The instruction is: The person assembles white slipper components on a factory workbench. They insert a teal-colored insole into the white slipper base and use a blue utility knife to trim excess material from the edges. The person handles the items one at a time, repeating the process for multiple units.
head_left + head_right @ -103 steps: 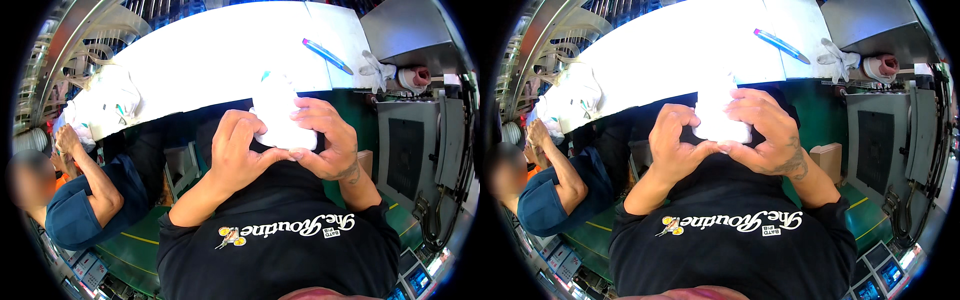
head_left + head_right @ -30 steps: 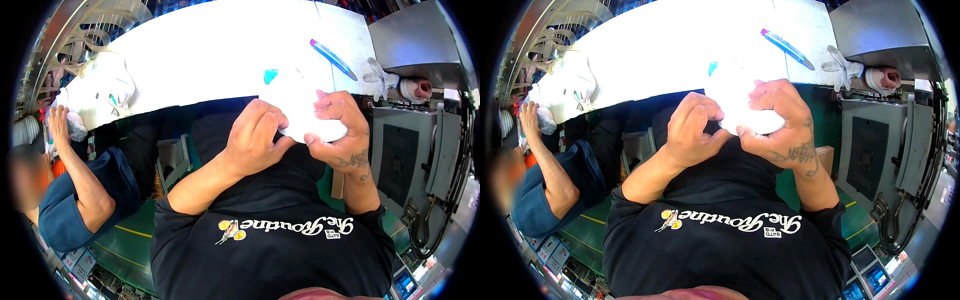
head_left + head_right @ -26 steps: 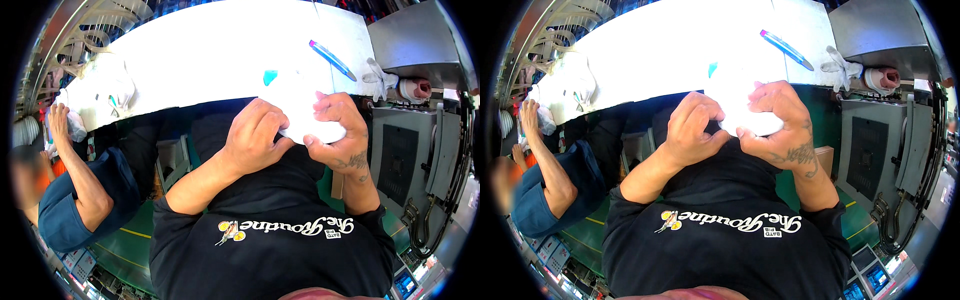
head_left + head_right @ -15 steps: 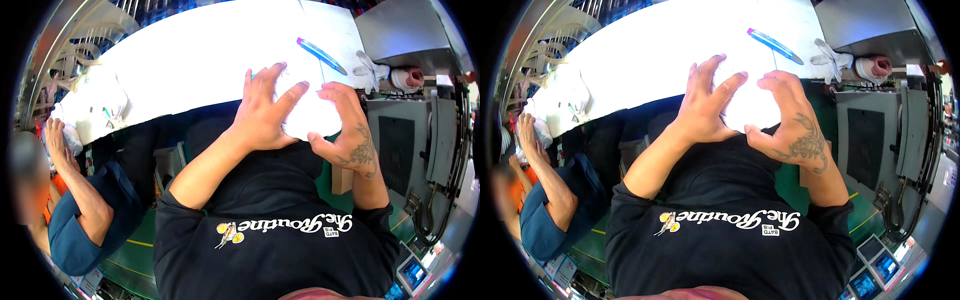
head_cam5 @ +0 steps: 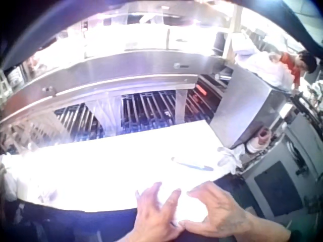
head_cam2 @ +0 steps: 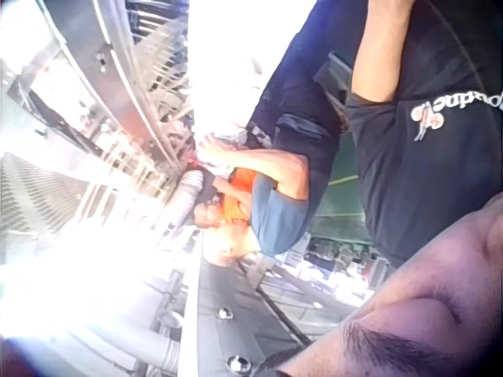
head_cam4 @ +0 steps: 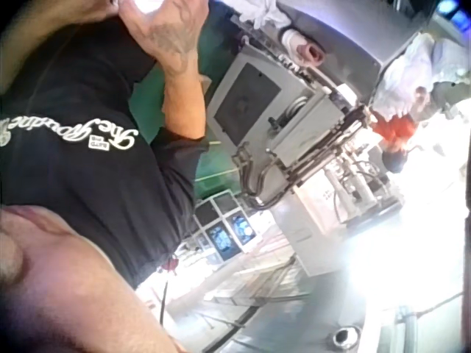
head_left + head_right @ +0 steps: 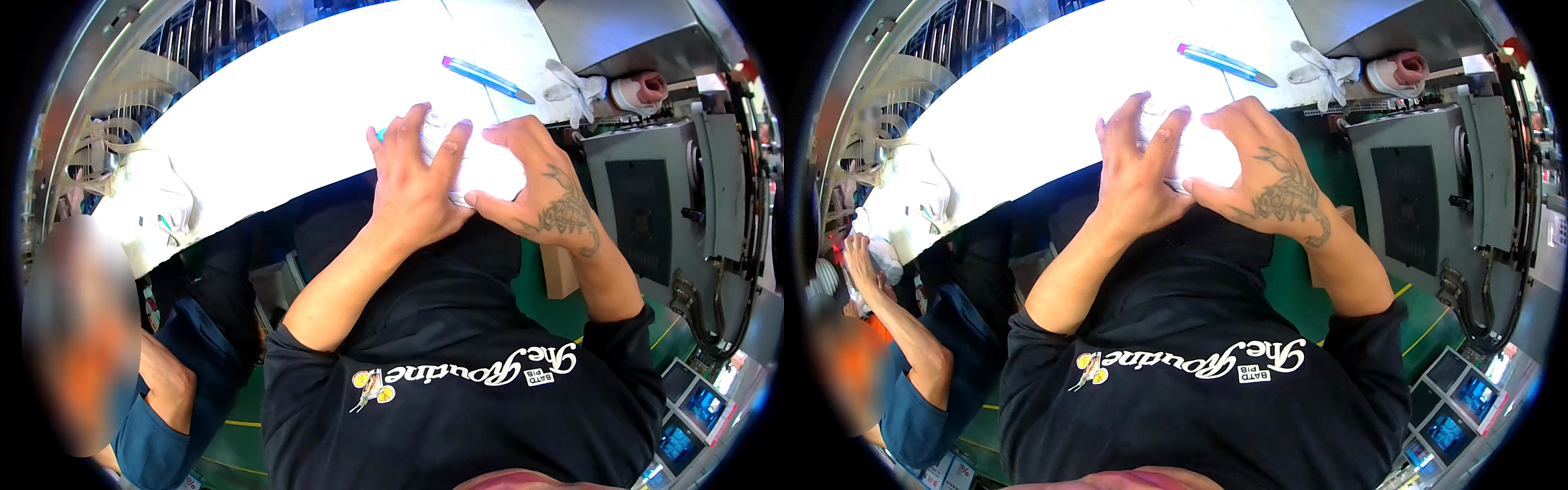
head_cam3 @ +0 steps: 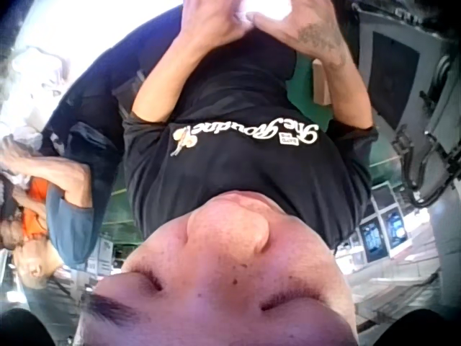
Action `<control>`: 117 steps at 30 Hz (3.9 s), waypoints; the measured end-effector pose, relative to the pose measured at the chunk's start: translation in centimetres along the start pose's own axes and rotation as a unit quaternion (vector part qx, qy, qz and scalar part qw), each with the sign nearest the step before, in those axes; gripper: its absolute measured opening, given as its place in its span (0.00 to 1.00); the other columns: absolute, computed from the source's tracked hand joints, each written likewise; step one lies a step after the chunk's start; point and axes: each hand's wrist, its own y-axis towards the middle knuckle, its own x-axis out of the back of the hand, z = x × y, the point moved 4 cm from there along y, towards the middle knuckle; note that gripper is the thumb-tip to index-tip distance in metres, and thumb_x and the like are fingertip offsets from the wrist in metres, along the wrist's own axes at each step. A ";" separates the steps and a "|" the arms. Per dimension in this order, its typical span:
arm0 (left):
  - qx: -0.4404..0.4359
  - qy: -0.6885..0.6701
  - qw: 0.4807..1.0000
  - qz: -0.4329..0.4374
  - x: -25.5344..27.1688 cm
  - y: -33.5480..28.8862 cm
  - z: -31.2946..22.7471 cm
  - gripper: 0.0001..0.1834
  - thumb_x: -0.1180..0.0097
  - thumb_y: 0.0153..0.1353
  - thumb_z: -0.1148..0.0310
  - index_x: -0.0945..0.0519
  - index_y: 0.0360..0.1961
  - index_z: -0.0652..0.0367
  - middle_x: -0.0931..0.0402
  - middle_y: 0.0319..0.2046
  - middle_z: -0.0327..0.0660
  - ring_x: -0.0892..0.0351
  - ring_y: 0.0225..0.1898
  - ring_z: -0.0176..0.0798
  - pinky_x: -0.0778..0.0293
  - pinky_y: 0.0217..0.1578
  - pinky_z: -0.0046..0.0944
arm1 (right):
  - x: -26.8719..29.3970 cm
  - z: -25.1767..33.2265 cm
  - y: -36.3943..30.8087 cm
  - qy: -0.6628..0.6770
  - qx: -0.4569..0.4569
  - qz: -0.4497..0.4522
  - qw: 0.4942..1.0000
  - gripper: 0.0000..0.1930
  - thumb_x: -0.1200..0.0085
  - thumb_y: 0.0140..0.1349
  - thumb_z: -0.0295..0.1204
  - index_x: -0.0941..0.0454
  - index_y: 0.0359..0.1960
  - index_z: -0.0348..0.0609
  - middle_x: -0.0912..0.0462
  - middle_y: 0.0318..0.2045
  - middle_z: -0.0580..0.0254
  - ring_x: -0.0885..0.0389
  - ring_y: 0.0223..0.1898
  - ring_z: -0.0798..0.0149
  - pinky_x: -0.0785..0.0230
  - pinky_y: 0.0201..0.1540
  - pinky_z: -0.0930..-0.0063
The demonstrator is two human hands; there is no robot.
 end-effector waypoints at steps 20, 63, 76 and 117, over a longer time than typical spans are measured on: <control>-0.013 -0.177 0.984 -0.001 10.0 -3.1 0.3 0.43 0.51 0.76 0.34 0.20 0.63 0.70 0.14 0.57 0.60 0.20 0.68 0.71 0.42 0.77 0.72 | -8.9 2.6 -1.4 0.325 0.094 -0.123 0.933 0.35 0.16 0.55 0.33 0.22 0.62 0.41 0.18 0.58 0.50 0.17 0.59 0.50 0.21 0.62 0.62; -0.020 0.044 0.999 0.008 13.9 -3.6 0.8 0.44 0.13 0.40 0.43 0.20 0.47 0.65 0.15 0.46 0.56 0.10 0.51 0.60 0.13 0.50 0.50 | -11.5 4.6 1.8 0.351 0.111 -0.121 0.922 0.18 0.22 0.52 0.30 0.23 0.35 0.48 0.20 0.34 0.64 0.20 0.37 0.56 0.32 0.45 0.60; 0.126 0.199 0.971 0.035 14.2 -3.2 0.6 0.29 0.29 0.67 0.68 0.25 0.64 0.69 0.31 0.59 0.63 0.27 0.60 0.64 0.26 0.61 0.57 | -12.9 4.7 4.4 0.294 0.069 -0.113 0.947 0.25 0.19 0.54 0.38 0.21 0.46 0.45 0.19 0.44 0.56 0.19 0.46 0.46 0.25 0.53 0.54; 0.044 0.101 0.992 -0.063 14.1 -3.0 7.2 0.27 0.23 0.54 0.64 0.19 0.50 0.65 0.31 0.50 0.55 0.31 0.57 0.58 0.28 0.56 0.55 | -13.2 3.3 6.1 0.325 0.014 0.031 0.945 0.28 0.21 0.60 0.42 0.24 0.53 0.45 0.21 0.48 0.56 0.17 0.51 0.55 0.21 0.54 0.60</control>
